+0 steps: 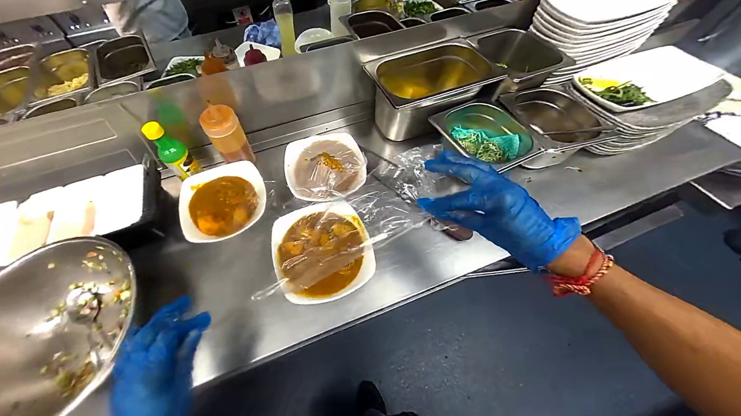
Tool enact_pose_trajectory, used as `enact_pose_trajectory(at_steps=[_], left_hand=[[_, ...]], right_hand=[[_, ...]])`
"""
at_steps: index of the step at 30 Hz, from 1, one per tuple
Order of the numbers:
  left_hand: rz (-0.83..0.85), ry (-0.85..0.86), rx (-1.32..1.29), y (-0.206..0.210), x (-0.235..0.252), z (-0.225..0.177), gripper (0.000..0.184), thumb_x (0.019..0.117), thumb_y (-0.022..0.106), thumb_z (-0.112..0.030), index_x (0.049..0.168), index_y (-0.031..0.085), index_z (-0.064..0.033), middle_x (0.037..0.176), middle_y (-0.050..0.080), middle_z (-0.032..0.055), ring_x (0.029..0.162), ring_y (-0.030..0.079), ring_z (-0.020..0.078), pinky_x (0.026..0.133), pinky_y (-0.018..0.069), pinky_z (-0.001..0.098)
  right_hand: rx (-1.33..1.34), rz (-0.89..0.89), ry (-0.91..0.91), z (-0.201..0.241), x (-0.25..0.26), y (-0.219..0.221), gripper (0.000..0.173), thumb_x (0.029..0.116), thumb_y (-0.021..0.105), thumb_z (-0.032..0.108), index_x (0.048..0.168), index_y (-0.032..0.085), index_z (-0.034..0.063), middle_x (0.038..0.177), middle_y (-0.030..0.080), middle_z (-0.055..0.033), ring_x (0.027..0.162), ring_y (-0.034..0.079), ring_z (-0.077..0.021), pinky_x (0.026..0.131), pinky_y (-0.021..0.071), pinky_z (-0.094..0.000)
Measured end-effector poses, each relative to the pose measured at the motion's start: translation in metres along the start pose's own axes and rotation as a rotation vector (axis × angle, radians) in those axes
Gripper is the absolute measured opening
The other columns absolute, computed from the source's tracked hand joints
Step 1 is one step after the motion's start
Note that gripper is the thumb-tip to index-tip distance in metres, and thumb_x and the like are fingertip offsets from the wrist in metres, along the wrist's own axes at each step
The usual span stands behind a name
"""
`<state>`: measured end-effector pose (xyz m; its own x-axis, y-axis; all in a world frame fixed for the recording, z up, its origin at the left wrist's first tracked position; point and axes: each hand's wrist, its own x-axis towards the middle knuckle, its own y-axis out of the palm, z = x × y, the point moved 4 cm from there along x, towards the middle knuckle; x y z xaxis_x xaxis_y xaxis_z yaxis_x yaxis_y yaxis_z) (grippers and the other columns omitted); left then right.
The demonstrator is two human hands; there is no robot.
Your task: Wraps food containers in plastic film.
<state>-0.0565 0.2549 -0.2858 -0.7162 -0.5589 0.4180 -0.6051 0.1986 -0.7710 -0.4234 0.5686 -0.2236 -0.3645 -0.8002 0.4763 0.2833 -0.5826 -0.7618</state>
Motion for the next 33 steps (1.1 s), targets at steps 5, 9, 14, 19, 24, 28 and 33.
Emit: enact_pose_trajectory(at_steps=[5, 9, 14, 19, 24, 28, 33], left_hand=[[0.097, 0.069, 0.011, 0.020, -0.022, 0.019, 0.038, 0.1023, 0.053, -0.044, 0.098, 0.081, -0.0192, 0.128, 0.070, 0.0108, 0.126, 0.062, 0.0354, 0.109, 0.0432, 0.0608], [0.432, 0.081, 0.088, 0.037, -0.026, 0.031, 0.027, 0.0955, 0.064, -0.035, 0.112, 0.081, -0.0221, 0.132, 0.069, 0.0130, 0.130, 0.059, 0.0419, 0.107, 0.0398, 0.0700], [0.959, -0.306, 0.122, 0.009, 0.003, 0.030, 0.044, 0.1025, 0.060, -0.016, 0.147, 0.057, -0.0139, 0.151, 0.054, 0.0135, 0.142, 0.049, 0.0351, 0.118, 0.0368, 0.0566], [0.585, -0.499, 0.233, -0.034, 0.048, -0.002, 0.040, 0.1064, 0.054, -0.028, 0.137, 0.063, -0.0041, 0.132, 0.064, 0.0274, 0.122, 0.061, 0.0484, 0.103, 0.0443, 0.0695], [0.483, -0.689, -0.052, 0.043, 0.079, -0.053, 0.041, 0.1056, 0.055, -0.041, 0.129, 0.068, -0.0095, 0.116, 0.072, 0.0170, 0.107, 0.070, 0.0359, 0.095, 0.0525, 0.0628], [0.381, -1.020, -0.435, 0.107, 0.090, -0.040, 0.046, 0.1082, 0.049, -0.043, 0.134, 0.061, -0.0063, 0.117, 0.070, 0.0155, 0.104, 0.071, 0.0282, 0.089, 0.0584, 0.0502], [0.319, -1.124, -0.537, 0.130, 0.103, -0.040, 0.045, 0.1062, 0.054, -0.042, 0.127, 0.065, -0.0041, 0.109, 0.071, 0.0182, 0.097, 0.070, 0.0287, 0.084, 0.0584, 0.0480]], right_hand=[[0.030, 0.030, 0.069, -0.010, -0.043, 0.028, 0.018, 0.0874, 0.077, 0.022, 0.103, 0.083, 0.0294, 0.149, 0.056, -0.0077, 0.149, 0.040, -0.0305, 0.118, 0.0416, -0.0528], [-0.111, 0.090, 0.138, -0.011, -0.070, 0.058, 0.018, 0.0922, 0.074, 0.027, 0.108, 0.082, 0.0323, 0.151, 0.055, -0.0111, 0.148, 0.041, -0.0345, 0.115, 0.0436, -0.0562], [-0.126, 0.241, 0.209, -0.018, -0.085, 0.076, 0.036, 0.0934, 0.069, 0.012, 0.120, 0.078, 0.0347, 0.155, 0.050, -0.0146, 0.147, 0.042, -0.0366, 0.113, 0.0454, -0.0570], [0.347, 0.189, 0.522, -0.026, -0.083, 0.025, 0.044, 0.0860, 0.071, 0.005, 0.124, 0.076, 0.0276, 0.158, 0.049, -0.0051, 0.138, 0.055, -0.0218, 0.103, 0.0578, -0.0398], [0.364, -0.306, 0.561, -0.028, -0.040, -0.022, 0.024, 0.0946, 0.068, 0.016, 0.116, 0.077, 0.0091, 0.131, 0.070, -0.0064, 0.126, 0.063, -0.0209, 0.102, 0.0564, -0.0389], [0.441, 0.114, 0.769, -0.039, 0.019, 0.072, 0.050, 0.0929, 0.076, 0.031, 0.138, 0.063, 0.0131, 0.134, 0.066, -0.0056, 0.119, 0.065, -0.0183, 0.100, 0.0554, -0.0425], [0.728, 0.526, 0.881, -0.054, 0.055, 0.159, 0.038, 0.0914, 0.079, 0.030, 0.118, 0.070, 0.0050, 0.112, 0.071, -0.0106, 0.104, 0.067, -0.0169, 0.095, 0.0538, -0.0371]])
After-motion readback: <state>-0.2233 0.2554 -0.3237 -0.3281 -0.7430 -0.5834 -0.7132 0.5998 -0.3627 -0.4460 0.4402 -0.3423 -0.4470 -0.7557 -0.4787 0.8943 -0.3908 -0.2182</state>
